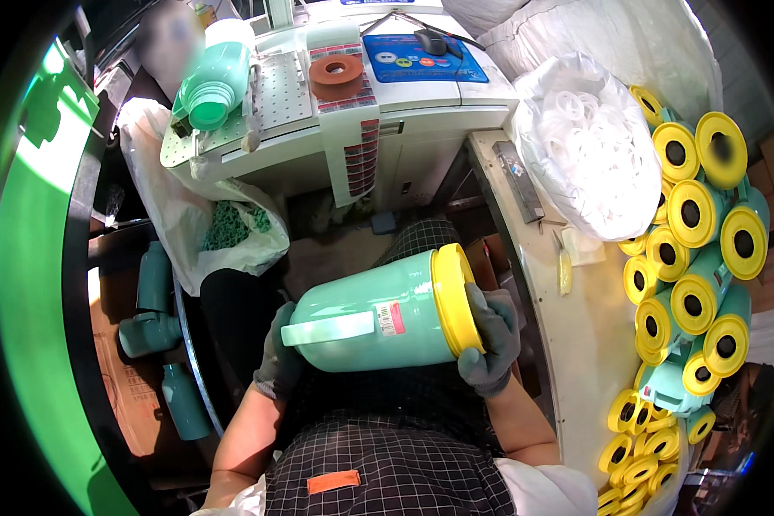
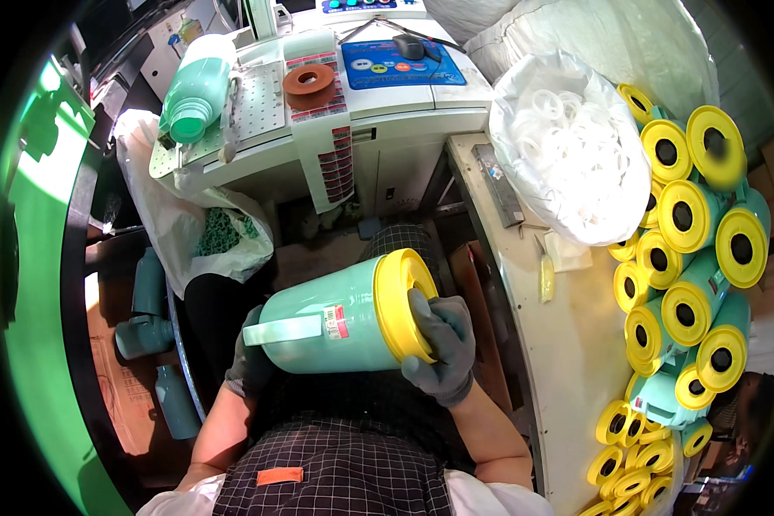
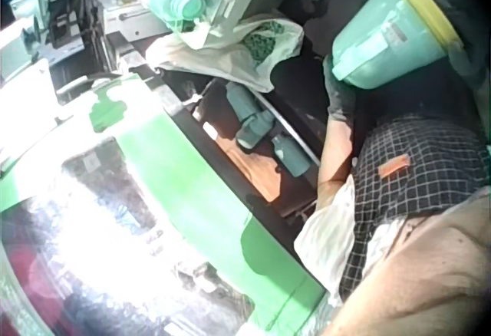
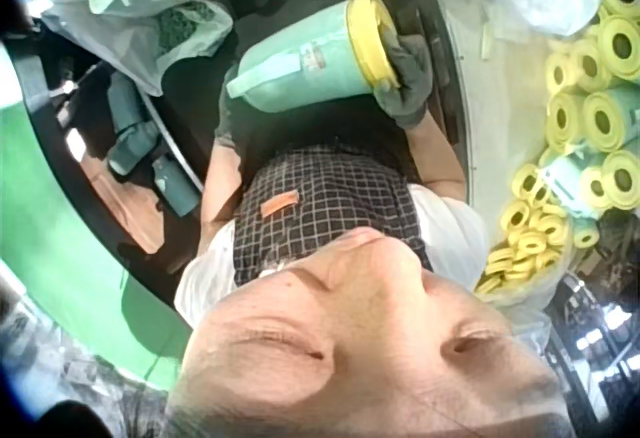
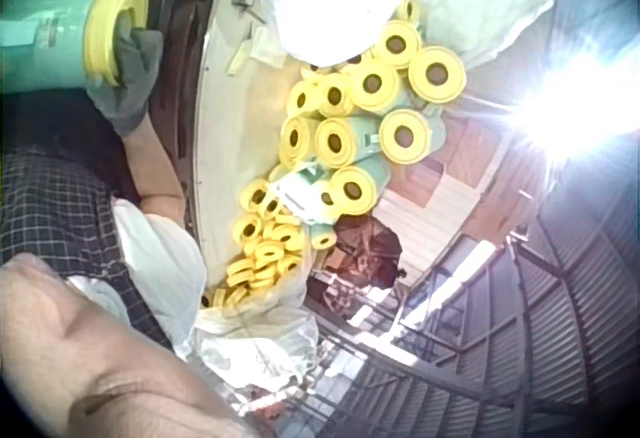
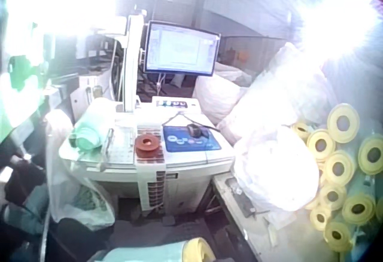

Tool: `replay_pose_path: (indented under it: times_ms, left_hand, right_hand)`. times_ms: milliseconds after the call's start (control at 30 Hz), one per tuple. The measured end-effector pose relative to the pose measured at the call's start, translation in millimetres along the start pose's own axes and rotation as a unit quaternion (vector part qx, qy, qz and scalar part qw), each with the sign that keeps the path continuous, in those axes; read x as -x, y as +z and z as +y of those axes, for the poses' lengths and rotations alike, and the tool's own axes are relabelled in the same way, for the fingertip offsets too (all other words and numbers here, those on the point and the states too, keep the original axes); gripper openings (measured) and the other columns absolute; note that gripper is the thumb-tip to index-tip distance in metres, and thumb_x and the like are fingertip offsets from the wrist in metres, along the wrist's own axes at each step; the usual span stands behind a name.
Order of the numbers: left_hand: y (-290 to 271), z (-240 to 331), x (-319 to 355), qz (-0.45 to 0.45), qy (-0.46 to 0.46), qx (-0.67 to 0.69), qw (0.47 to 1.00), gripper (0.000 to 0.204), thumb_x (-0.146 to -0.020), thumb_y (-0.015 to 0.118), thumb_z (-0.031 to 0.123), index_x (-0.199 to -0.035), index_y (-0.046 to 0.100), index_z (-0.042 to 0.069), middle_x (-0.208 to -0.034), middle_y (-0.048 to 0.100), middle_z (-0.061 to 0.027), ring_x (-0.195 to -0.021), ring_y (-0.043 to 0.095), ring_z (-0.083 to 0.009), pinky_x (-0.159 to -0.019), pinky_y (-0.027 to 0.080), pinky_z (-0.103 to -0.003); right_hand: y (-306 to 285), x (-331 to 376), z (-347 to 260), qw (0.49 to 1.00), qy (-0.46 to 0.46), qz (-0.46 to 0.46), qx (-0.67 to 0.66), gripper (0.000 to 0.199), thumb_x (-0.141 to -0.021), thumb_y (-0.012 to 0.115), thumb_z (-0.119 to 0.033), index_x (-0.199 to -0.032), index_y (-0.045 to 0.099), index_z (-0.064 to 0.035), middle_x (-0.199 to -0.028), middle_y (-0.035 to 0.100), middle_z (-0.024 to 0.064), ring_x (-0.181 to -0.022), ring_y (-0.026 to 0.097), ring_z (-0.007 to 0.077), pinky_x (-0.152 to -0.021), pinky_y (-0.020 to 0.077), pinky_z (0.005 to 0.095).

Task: The person sits on the floor and repeatedly assembles light green plastic containers with yellow lids. They pick up a container, wipe its rim with a white cloth, and then screw on a yellow lid. The finished containers are placed on a nearby table.

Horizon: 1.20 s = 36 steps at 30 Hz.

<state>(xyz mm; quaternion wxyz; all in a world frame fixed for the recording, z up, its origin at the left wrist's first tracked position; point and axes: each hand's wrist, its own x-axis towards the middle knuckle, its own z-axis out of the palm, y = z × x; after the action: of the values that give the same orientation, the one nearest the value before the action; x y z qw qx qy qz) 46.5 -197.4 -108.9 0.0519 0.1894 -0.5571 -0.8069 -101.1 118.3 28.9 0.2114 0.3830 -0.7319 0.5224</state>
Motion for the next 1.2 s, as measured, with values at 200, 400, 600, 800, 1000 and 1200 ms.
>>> replay_pose_path:
  times_ms: [200,400,600,800,1000,1200]
  left_hand:
    - [18,8,4,0.11,0.251,-0.125,0.954,0.077,-0.106,0.049,0.065,-0.139,0.052,-0.005,-0.12,0.068,-0.0134,-0.11,0.066,-0.0244,-0.099,0.053,-0.036]
    - [55,69,-11,0.186,0.21,-0.16,0.946,0.048,-0.114,0.042,0.042,-0.118,0.063,-0.001,-0.1,0.07,-0.0072,-0.088,0.068,-0.0156,-0.082,0.056,-0.03]
    - [81,96,-10,0.119,0.283,-0.27,0.913,0.043,-0.111,0.047,0.034,-0.124,0.059,-0.005,-0.108,0.068,-0.0114,-0.093,0.067,-0.0193,-0.084,0.054,-0.034]
    - [70,106,-18,0.092,0.297,-0.325,0.893,0.04,-0.108,0.055,0.034,-0.124,0.06,-0.003,-0.114,0.068,-0.01,-0.094,0.067,-0.0211,-0.086,0.054,-0.031]
    - [23,82,-54,0.118,0.12,-0.062,0.984,0.038,-0.107,0.055,0.037,-0.121,0.063,0.002,-0.109,0.069,-0.0108,-0.095,0.066,-0.0235,-0.088,0.055,-0.034]
    - [10,53,-66,0.074,0.412,-0.281,0.864,0.047,-0.101,0.059,0.029,-0.136,0.058,-0.002,-0.122,0.066,-0.0197,-0.104,0.066,-0.0344,-0.097,0.053,-0.047]
  right_hand:
    - [7,5,-16,0.993,0.109,0.03,-0.033,0.059,-0.099,0.066,-0.033,-0.137,0.064,0.0123,-0.1,0.06,0.0141,-0.09,0.057,0.0232,-0.081,0.0494,0.0345]
    - [1,14,-16,0.972,0.177,0.142,-0.061,0.05,-0.1,0.063,-0.03,-0.125,0.066,0.0133,-0.106,0.064,0.017,-0.096,0.058,0.025,-0.086,0.0494,0.0368]
    - [-13,36,-25,0.961,0.217,0.167,-0.042,0.057,-0.111,0.047,-0.036,-0.139,0.056,0.013,-0.127,0.066,0.0187,-0.113,0.06,0.0232,-0.104,0.0456,0.0384]
    - [-6,46,-32,0.957,0.229,0.162,-0.072,0.06,-0.11,0.048,-0.037,-0.148,0.047,0.0097,-0.138,0.06,0.0194,-0.126,0.056,0.0255,-0.113,0.0402,0.0398]
    - [-56,31,-17,0.914,0.256,0.2,-0.242,0.097,-0.106,0.034,-0.071,-0.166,0.025,0.0043,-0.165,0.04,0.0234,-0.153,0.038,0.0309,-0.127,0.0277,0.0464]
    - [-27,23,-16,0.961,0.172,0.178,-0.123,0.089,-0.103,0.041,-0.057,-0.167,0.023,0.0023,-0.172,0.029,0.0202,-0.155,0.034,0.0303,-0.128,0.0255,0.0463]
